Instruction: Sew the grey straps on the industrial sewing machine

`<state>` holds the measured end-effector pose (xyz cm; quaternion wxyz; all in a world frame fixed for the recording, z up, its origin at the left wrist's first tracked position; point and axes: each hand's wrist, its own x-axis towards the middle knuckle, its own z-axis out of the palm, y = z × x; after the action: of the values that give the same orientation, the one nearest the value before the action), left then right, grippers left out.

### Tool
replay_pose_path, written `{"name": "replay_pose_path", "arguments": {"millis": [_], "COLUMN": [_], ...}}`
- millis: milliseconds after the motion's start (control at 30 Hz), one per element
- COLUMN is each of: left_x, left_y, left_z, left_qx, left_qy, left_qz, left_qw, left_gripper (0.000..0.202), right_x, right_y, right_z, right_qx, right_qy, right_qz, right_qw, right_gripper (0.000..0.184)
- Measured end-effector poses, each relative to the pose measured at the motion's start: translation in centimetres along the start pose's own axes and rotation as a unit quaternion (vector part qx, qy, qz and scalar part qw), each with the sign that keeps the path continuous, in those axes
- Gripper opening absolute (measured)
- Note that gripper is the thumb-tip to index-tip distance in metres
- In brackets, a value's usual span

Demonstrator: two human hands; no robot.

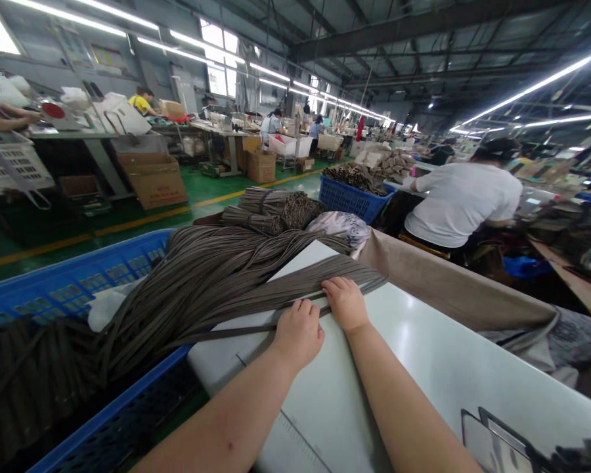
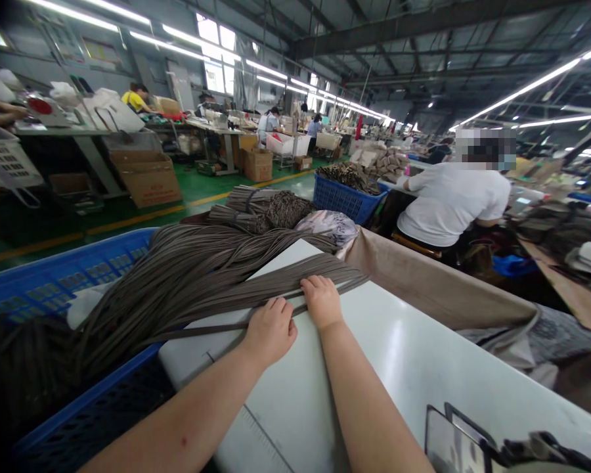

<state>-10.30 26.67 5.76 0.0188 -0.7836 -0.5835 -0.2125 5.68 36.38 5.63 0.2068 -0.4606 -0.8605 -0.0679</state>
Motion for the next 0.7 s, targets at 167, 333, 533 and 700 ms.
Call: {"name": "replay_pose_path", "arguments": {"millis": [167,333,533,700], "left_x": [0.0,0.0,0.1,0.1], "left_y": [0.0,0.1,0.1,0.2], "left_z": [0.1,-0.1,-0.3,0.1], "left_qx": [0.001,0.009,-0.004,0.014], "left_qy": [0.006,0.016,0.050,0.005], "left_qz": [0.002,0.009,0.016,0.016], "left_qw": [1.000,1.000,0.999,1.000], "left_gripper": [0.008,0.007,0.022,0.022], "right_x": [-0.8,-1.7,-1.7,-1.6], "right_y": [0.4,0.6,0.3,0.1], "right_z": [-0.1,-0.9,-1.5,-1.2], "right_qx": [0.021,0.055,0.074,0.071], "right_qy": [0.022,0.021,0.008,0.020], "right_qz": [-0.005,-0.017,-0.028,-0.005], "right_qw": [1.000,0.998,0.997,0.997], "right_gripper": [0.019,0.016,0.023,0.019]}}
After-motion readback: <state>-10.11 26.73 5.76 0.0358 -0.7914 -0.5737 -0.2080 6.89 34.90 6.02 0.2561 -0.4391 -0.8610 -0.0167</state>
